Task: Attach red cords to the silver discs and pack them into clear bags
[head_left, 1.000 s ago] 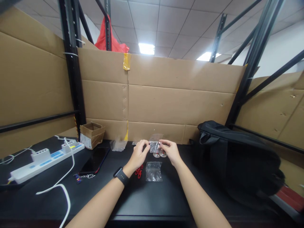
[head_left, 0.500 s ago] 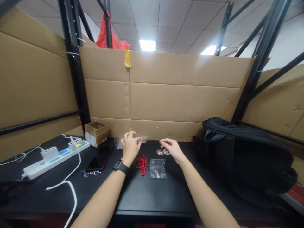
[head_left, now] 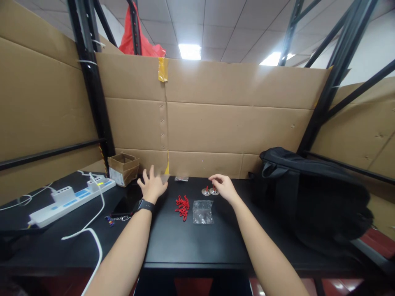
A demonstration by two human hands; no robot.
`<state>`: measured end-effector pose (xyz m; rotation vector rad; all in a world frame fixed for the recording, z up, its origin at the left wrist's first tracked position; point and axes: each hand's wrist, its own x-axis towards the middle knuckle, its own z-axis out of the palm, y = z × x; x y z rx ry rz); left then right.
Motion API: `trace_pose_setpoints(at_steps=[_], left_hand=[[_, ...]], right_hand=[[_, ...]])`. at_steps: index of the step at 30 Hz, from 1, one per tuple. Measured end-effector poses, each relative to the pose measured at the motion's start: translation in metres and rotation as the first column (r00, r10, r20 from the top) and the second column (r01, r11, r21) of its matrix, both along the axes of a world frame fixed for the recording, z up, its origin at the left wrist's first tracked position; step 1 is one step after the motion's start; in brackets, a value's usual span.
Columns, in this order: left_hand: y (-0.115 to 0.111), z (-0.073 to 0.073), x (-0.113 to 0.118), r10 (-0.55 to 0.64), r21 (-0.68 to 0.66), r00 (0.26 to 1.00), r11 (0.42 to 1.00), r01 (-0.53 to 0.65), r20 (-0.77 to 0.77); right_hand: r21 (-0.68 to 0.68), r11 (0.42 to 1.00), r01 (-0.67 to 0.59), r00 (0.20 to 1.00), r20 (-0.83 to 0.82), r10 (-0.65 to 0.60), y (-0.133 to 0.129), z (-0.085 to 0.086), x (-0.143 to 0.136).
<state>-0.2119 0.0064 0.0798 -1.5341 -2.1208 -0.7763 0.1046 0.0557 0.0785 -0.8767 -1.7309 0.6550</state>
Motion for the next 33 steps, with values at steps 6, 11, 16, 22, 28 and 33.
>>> trace_pose_setpoints(at_steps=[6,11,16,22,28,33], left_hand=[[-0.020,0.028,0.052,-0.591,0.025,0.795,0.805,0.593,0.136],[-0.029,0.008,0.099,-0.836,-0.254,0.525,0.479,0.840,0.158],[-0.021,-0.007,0.107,-0.673,-0.184,0.732,0.711,0.679,0.101],[-0.007,-0.002,0.089,-0.494,-0.052,0.827,0.850,0.524,0.269],[-0.012,-0.004,0.094,-0.712,-0.092,0.586,0.603,0.792,0.387],[-0.015,-0.001,0.097,-0.736,0.020,0.675,0.676,0.736,0.049]], right_hand=[[0.157,0.983,0.089,0.952,0.277,-0.131,0.013,-0.007,0.027],[0.129,0.976,0.175,0.849,0.482,-0.215,0.016,-0.025,0.022],[0.121,0.959,0.258,0.752,0.598,-0.278,0.014,-0.029,0.016],[0.067,0.959,0.275,0.756,0.602,-0.258,0.012,-0.025,0.014],[0.038,0.953,0.301,0.726,0.639,-0.255,0.009,-0.023,0.014],[0.016,0.956,0.292,0.727,0.645,-0.233,0.009,-0.021,0.015]])
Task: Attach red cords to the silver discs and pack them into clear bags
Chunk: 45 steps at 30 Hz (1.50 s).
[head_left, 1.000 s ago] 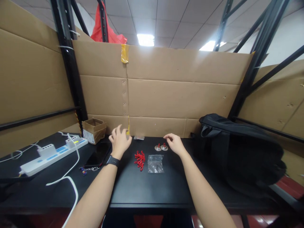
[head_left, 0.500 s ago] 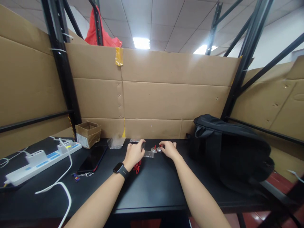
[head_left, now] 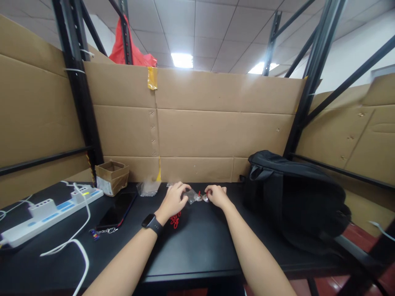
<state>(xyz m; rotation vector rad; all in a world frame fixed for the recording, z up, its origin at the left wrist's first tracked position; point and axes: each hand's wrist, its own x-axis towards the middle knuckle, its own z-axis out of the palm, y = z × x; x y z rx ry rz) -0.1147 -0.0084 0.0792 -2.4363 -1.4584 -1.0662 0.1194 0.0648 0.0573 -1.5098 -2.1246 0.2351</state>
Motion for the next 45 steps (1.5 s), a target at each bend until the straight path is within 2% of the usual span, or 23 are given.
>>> trace_pose_setpoints(at_steps=[3,7,10,13,15,21,26,30,34,36,40,45], left_hand=[[0.006,-0.002,-0.006,0.038,0.126,0.990,0.992,-0.021,-0.134],[0.021,-0.010,-0.016,0.011,0.069,0.975,0.998,0.004,-0.221],[0.028,-0.015,-0.019,0.074,0.065,0.980,0.996,-0.063,-0.183],[0.031,-0.018,-0.017,0.157,0.086,0.979,0.985,-0.146,-0.129],[0.032,-0.020,-0.016,0.170,0.060,0.980,0.985,-0.164,-0.107],[0.035,-0.027,-0.017,0.036,-0.143,0.994,0.988,-0.051,-0.106],[0.036,-0.027,-0.015,-0.027,-0.225,0.996,0.974,0.008,-0.080],[0.036,-0.020,-0.011,-0.035,-0.222,0.999,0.975,0.034,0.000],[0.026,-0.009,-0.004,-0.023,-0.109,0.993,0.993,0.036,0.116],[0.019,-0.007,0.000,-0.056,-0.088,0.991,0.994,0.067,0.122],[0.010,-0.009,0.007,-0.140,-0.174,0.983,0.972,0.160,0.118],[0.006,-0.016,0.014,-0.144,-0.238,0.987,0.959,0.156,0.070]], right_hand=[[-0.026,1.000,-0.012,1.000,0.007,0.012,-0.002,0.000,-0.001],[0.046,0.996,-0.077,0.996,0.044,0.075,-0.003,-0.005,-0.005],[0.066,0.986,-0.156,0.986,0.064,0.152,-0.002,-0.009,-0.010],[0.059,0.984,-0.171,0.983,0.074,0.166,-0.001,-0.011,-0.016],[0.057,0.984,-0.170,0.983,0.080,0.165,-0.002,-0.011,-0.019],[0.063,0.984,-0.165,0.986,0.047,0.162,-0.007,-0.005,-0.022],[0.141,0.980,-0.142,0.986,-0.067,0.153,-0.012,0.007,-0.020],[0.194,0.965,-0.176,0.966,-0.154,0.208,-0.018,0.018,-0.022],[0.220,0.931,-0.292,0.918,-0.206,0.337,-0.027,0.026,-0.026],[0.197,0.917,-0.347,0.897,-0.217,0.386,-0.031,0.029,-0.027],[0.026,0.897,-0.442,0.880,-0.182,0.439,-0.038,0.030,-0.026],[-0.088,0.856,-0.510,0.854,-0.170,0.492,-0.036,0.028,-0.021]])
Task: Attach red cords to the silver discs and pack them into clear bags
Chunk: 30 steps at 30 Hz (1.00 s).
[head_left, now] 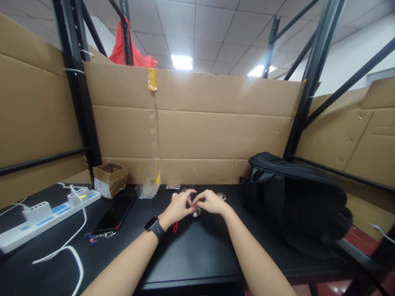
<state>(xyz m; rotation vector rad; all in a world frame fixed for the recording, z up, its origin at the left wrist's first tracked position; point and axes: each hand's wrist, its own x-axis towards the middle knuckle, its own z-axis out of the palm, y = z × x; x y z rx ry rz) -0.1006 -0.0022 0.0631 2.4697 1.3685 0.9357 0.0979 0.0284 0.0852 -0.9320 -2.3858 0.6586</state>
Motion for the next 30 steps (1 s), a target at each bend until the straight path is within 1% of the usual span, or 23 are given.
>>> trace_pose_setpoints(at_steps=[1,2,3,5,7,9,11,13,18,22,26,30], left_hand=[[-0.001,-0.001,0.001,-0.001,-0.006,1.000,1.000,0.001,-0.018],[-0.001,-0.001,0.002,-0.002,-0.009,0.999,1.000,0.002,-0.037],[-0.002,-0.001,0.002,-0.004,-0.008,0.998,1.000,0.004,-0.057],[-0.004,-0.001,0.003,-0.001,0.004,0.995,1.000,0.002,-0.095],[-0.007,-0.001,0.003,0.006,0.034,0.992,0.999,-0.001,-0.128],[-0.009,0.000,0.004,0.005,0.075,0.987,0.997,0.007,-0.162],[-0.012,0.002,0.005,-0.008,0.108,0.978,0.994,0.031,-0.207],[-0.014,0.004,0.007,-0.014,0.133,0.965,0.990,0.050,-0.263],[-0.017,0.006,0.014,0.062,0.257,0.939,0.966,0.029,-0.338],[-0.014,0.005,0.017,0.043,0.228,0.918,0.972,0.052,-0.394],[-0.015,0.009,0.016,0.050,0.211,0.918,0.977,0.037,-0.393],[-0.018,0.013,0.010,0.004,0.162,0.923,0.985,0.063,-0.385]], right_hand=[[0.006,1.000,-0.008,1.000,0.002,0.008,0.002,-0.001,0.002],[0.030,1.000,0.009,1.000,0.000,-0.009,0.005,-0.002,0.004],[0.065,0.996,0.055,0.998,-0.005,-0.055,0.008,-0.003,0.007],[0.152,0.966,0.211,0.977,-0.012,-0.212,0.015,-0.006,0.014],[0.217,0.913,0.346,0.933,0.025,-0.360,0.022,-0.010,0.023],[0.212,0.896,0.391,0.900,0.114,-0.420,0.027,-0.013,0.030],[0.167,0.905,0.390,0.889,0.188,-0.418,0.030,-0.016,0.035],[0.125,0.913,0.388,0.888,0.216,-0.407,0.030,-0.017,0.037],[0.101,0.890,0.444,0.859,0.235,-0.455,0.026,-0.016,0.032],[0.135,0.866,0.481,0.832,0.241,-0.500,0.027,-0.017,0.029],[0.151,0.852,0.501,0.817,0.244,-0.523,0.028,-0.018,0.030],[0.164,0.845,0.510,0.809,0.243,-0.535,0.028,-0.018,0.029]])
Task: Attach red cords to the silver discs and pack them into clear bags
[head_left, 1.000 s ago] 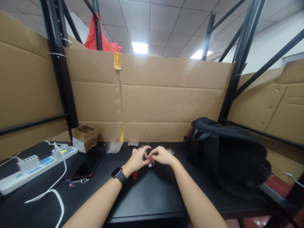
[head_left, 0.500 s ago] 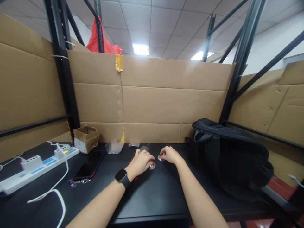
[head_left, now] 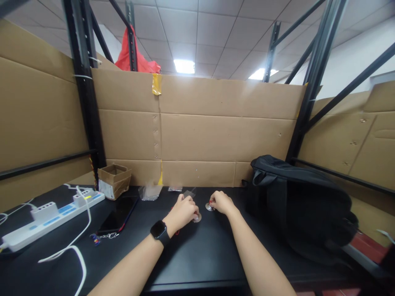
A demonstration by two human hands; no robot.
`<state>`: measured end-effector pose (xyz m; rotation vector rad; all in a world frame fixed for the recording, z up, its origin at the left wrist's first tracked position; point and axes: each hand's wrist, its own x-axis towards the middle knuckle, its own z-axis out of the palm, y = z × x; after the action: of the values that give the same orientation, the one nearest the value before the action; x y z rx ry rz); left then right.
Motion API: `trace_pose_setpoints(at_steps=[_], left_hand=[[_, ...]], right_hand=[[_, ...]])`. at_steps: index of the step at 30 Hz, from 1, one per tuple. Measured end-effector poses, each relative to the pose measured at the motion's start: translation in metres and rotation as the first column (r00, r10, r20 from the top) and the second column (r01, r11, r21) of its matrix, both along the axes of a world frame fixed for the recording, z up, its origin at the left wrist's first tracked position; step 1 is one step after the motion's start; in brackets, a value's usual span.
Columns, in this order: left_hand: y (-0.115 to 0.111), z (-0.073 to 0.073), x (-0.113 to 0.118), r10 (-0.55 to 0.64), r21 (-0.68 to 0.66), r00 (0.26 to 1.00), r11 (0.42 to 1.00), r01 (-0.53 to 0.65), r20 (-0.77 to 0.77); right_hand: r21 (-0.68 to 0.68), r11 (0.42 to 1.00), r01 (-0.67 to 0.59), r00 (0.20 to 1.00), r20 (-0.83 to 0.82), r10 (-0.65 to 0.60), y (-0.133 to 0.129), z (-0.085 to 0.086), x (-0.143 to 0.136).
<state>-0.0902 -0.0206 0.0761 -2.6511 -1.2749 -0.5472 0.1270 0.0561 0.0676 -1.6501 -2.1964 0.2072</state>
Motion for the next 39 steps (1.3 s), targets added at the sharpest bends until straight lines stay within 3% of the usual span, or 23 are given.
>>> trace_pose_setpoints(at_steps=[5,9,12,15,18,20,22,25,28,33,39], left_hand=[[0.004,-0.005,-0.005,0.011,-0.012,1.000,1.000,-0.011,-0.004],[0.008,-0.008,-0.006,0.043,0.057,0.999,0.997,-0.044,0.012],[0.006,-0.003,-0.009,0.109,0.139,0.993,0.984,-0.114,0.039],[0.002,0.005,-0.015,0.162,0.222,0.983,0.959,-0.178,0.088],[0.000,0.013,-0.020,0.193,0.263,0.970,0.938,-0.226,0.145],[-0.001,0.018,-0.022,0.199,0.271,0.962,0.931,-0.246,0.189],[-0.001,0.022,-0.025,0.201,0.269,0.947,0.925,-0.267,0.250],[-0.001,0.028,-0.029,0.238,0.245,0.892,0.905,-0.347,0.385],[0.003,0.029,-0.035,0.268,0.183,0.823,0.897,-0.403,0.501],[0.016,0.021,-0.042,0.285,0.019,0.729,0.926,-0.378,0.622],[0.036,0.002,-0.044,0.165,-0.029,0.597,0.973,-0.231,0.785]], right_hand=[[0.016,1.000,-0.009,1.000,-0.014,0.009,-0.001,0.000,0.000],[0.029,0.999,-0.041,0.998,-0.046,0.042,0.000,0.001,0.001],[0.147,0.982,-0.119,0.977,-0.159,0.143,0.000,0.009,-0.001],[0.326,0.928,-0.181,0.860,-0.404,0.310,-0.004,0.020,-0.008],[0.370,0.902,-0.222,0.746,-0.531,0.402,-0.012,0.026,-0.020],[0.359,0.894,-0.270,0.775,-0.470,0.422,-0.015,0.023,-0.025],[0.334,0.901,-0.279,0.859,-0.333,0.389,-0.015,0.016,-0.026],[0.291,0.933,-0.214,0.937,-0.208,0.280,-0.009,0.007,-0.018],[0.273,0.944,-0.186,0.942,-0.225,0.251,-0.002,0.005,-0.009],[0.337,0.919,-0.204,0.899,-0.308,0.313,-0.002,0.010,-0.011],[0.404,0.880,-0.252,0.774,-0.462,0.433,-0.009,0.014,-0.025]])
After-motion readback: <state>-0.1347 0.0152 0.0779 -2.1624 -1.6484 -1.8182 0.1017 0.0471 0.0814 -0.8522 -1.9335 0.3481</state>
